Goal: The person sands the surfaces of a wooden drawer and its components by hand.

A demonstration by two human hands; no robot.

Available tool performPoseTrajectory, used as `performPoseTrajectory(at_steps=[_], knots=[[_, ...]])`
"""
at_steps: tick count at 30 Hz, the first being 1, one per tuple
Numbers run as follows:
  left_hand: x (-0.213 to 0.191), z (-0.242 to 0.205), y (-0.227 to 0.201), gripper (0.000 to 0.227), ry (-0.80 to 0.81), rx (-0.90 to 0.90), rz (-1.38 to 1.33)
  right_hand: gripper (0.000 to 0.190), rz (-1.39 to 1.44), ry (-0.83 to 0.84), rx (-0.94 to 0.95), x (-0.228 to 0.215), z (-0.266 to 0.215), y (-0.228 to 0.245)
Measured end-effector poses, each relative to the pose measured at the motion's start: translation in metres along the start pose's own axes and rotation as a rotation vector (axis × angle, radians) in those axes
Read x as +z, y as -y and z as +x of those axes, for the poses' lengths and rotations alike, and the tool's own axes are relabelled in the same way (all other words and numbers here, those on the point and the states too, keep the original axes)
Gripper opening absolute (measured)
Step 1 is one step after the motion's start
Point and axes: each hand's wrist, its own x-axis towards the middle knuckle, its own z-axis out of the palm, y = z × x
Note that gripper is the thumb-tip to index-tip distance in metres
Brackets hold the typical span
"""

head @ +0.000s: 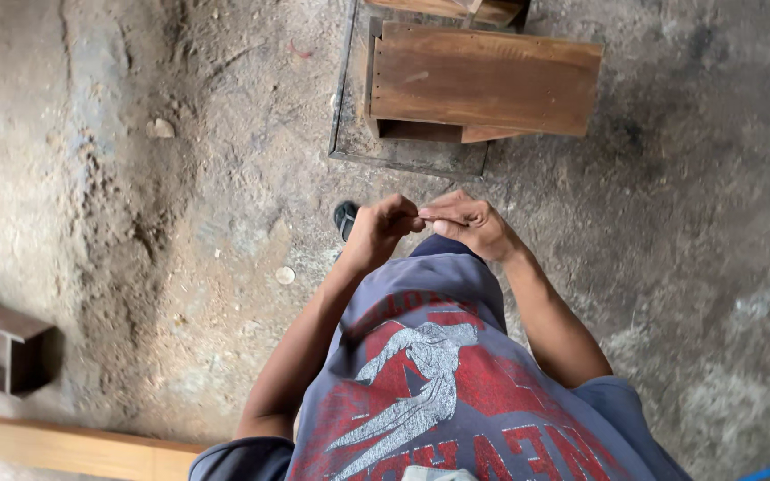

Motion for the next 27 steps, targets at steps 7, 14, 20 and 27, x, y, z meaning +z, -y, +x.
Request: performPoseTrajectory(at_steps=[7,14,20,27], knots=[[-0.073,0.020,0.043,0.016,0.211,-0.020,-0.072,0.039,0.570,-0.232,0.291,0.089,0.024,-0.018],[-0.089,0.088,0.082,0.087,0.116,0.040,0.078,0.036,0.078,-0.812,0.295,0.123,0.019,-0.055],[-0.084,0.176,0.110,0.126,-0.297,0.588,0.505,0.038,-0.031,-1.002,0.575,0.094,0.001,-0.087],[-0.063,0.195,0.113,0.081,-0.165,0.184,0.149,0.042,-0.084,-0.837,0.367,0.019,0.025,-0.137]])
